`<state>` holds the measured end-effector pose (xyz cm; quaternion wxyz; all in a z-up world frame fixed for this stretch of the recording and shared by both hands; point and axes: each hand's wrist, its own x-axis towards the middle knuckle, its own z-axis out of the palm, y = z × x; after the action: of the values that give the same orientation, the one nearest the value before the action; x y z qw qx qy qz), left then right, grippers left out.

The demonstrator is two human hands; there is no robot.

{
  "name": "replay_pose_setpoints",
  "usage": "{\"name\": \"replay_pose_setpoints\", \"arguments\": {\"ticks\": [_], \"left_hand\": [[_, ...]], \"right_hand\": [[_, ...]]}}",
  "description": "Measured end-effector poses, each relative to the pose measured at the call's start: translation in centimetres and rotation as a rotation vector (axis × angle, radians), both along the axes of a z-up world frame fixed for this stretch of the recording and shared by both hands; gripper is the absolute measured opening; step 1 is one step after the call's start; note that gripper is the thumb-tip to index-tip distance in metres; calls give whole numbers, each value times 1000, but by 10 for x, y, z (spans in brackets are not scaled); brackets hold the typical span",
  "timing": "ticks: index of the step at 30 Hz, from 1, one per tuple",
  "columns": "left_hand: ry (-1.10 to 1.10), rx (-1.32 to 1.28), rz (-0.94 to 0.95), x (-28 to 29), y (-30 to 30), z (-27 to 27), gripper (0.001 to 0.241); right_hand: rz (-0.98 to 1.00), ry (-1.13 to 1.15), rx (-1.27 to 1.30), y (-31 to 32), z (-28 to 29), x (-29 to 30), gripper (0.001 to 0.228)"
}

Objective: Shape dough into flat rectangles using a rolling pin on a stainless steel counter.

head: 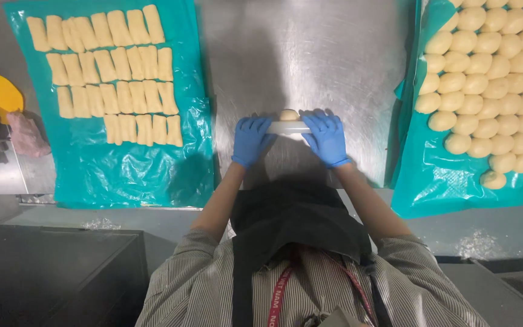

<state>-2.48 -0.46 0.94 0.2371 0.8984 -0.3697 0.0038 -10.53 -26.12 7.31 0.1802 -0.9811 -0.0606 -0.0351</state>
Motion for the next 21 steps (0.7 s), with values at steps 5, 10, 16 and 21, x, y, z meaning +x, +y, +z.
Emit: {"name": "replay_pose_setpoints", "arguments": {"ticks": [5,10,16,21], "left_hand": [[46,122,116,19,-17,11,65],[130,295,136,77,-38,3,73],[117,351,185,146,-63,32,68],[94,273,231,180,-75,23,67]], "right_hand": [[-94,-16,163,-1,9,33,70],[-93,33,-88,-23,-47,76,60],[203,13,8,-43,15,145,74],[519,119,-80,-63,1,166,56]]}}
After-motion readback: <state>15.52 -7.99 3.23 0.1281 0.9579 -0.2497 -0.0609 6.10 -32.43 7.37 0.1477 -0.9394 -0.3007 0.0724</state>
